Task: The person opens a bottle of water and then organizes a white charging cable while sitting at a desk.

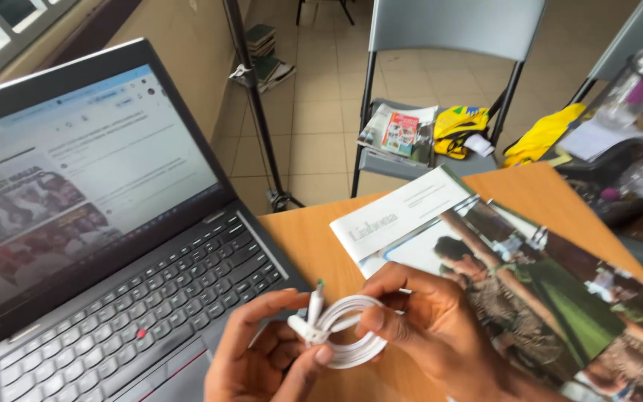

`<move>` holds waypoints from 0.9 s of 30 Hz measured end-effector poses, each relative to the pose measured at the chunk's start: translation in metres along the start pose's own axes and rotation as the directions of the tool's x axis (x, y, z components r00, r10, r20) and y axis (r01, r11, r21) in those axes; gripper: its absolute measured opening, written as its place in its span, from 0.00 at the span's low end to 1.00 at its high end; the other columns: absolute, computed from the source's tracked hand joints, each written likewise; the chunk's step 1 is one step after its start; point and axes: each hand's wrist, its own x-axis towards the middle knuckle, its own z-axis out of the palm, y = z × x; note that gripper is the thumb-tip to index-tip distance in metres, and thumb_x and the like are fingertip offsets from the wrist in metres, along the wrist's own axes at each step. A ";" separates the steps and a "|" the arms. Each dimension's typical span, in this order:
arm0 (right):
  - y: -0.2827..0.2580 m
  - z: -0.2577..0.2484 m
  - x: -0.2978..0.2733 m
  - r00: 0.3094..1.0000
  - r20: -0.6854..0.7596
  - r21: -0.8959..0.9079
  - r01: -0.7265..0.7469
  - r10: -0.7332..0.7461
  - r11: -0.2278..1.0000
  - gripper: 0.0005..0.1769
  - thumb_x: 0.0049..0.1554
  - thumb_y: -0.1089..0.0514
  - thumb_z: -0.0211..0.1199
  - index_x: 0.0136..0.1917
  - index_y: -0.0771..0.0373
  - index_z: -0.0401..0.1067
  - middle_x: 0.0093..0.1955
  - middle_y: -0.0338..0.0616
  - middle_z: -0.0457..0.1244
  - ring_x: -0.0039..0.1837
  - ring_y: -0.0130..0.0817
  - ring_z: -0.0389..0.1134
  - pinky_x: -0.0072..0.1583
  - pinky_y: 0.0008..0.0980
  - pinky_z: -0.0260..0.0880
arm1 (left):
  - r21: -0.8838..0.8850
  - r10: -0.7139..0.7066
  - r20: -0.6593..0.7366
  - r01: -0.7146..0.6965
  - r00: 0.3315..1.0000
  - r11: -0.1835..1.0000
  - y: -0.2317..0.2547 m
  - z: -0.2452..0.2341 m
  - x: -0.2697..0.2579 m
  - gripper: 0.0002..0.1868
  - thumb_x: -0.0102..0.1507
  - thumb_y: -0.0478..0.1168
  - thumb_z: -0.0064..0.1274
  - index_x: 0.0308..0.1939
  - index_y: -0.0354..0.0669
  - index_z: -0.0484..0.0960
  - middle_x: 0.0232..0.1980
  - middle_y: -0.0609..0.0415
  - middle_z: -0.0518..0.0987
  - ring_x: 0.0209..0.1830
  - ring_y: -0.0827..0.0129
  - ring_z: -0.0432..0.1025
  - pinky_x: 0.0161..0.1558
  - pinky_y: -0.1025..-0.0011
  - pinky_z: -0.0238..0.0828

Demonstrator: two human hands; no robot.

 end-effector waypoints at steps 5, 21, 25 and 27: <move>-0.002 -0.003 0.000 0.996 0.009 0.043 -0.085 0.084 0.996 0.16 0.58 0.56 0.68 0.53 0.71 0.74 0.45 0.47 0.71 0.49 0.29 0.72 0.48 0.30 0.74 | -0.029 -0.121 -0.010 0.120 0.993 0.992 0.008 0.003 0.007 0.26 0.56 0.23 0.64 0.58 0.31 0.77 0.47 0.43 0.86 0.47 0.63 0.83 0.47 0.61 0.84; -0.022 0.017 -0.008 0.994 0.038 -0.067 0.106 -0.104 0.992 0.12 0.58 0.61 0.68 0.52 0.70 0.74 0.49 0.45 0.69 0.49 0.29 0.69 0.48 0.33 0.76 | -0.103 -0.214 -0.024 0.210 0.977 0.972 0.069 0.027 0.004 0.14 0.61 0.33 0.58 0.50 0.32 0.77 0.39 0.51 0.84 0.38 0.70 0.81 0.41 0.69 0.84; -0.037 0.028 -0.019 0.995 0.007 -0.049 0.104 -0.104 0.993 0.12 0.59 0.59 0.64 0.53 0.68 0.75 0.48 0.43 0.69 0.49 0.27 0.69 0.46 0.32 0.76 | -0.074 -0.189 0.000 0.189 0.982 0.979 0.064 0.028 -0.004 0.13 0.62 0.34 0.59 0.47 0.31 0.78 0.39 0.50 0.85 0.38 0.70 0.81 0.42 0.69 0.85; -0.035 0.027 -0.024 0.997 0.006 -0.122 0.078 -0.078 0.989 0.11 0.60 0.58 0.63 0.51 0.69 0.75 0.45 0.45 0.70 0.45 0.28 0.70 0.44 0.31 0.74 | -0.009 -0.123 0.016 0.124 0.992 0.992 0.062 0.026 -0.005 0.12 0.62 0.34 0.59 0.47 0.32 0.80 0.40 0.50 0.85 0.39 0.71 0.81 0.43 0.69 0.84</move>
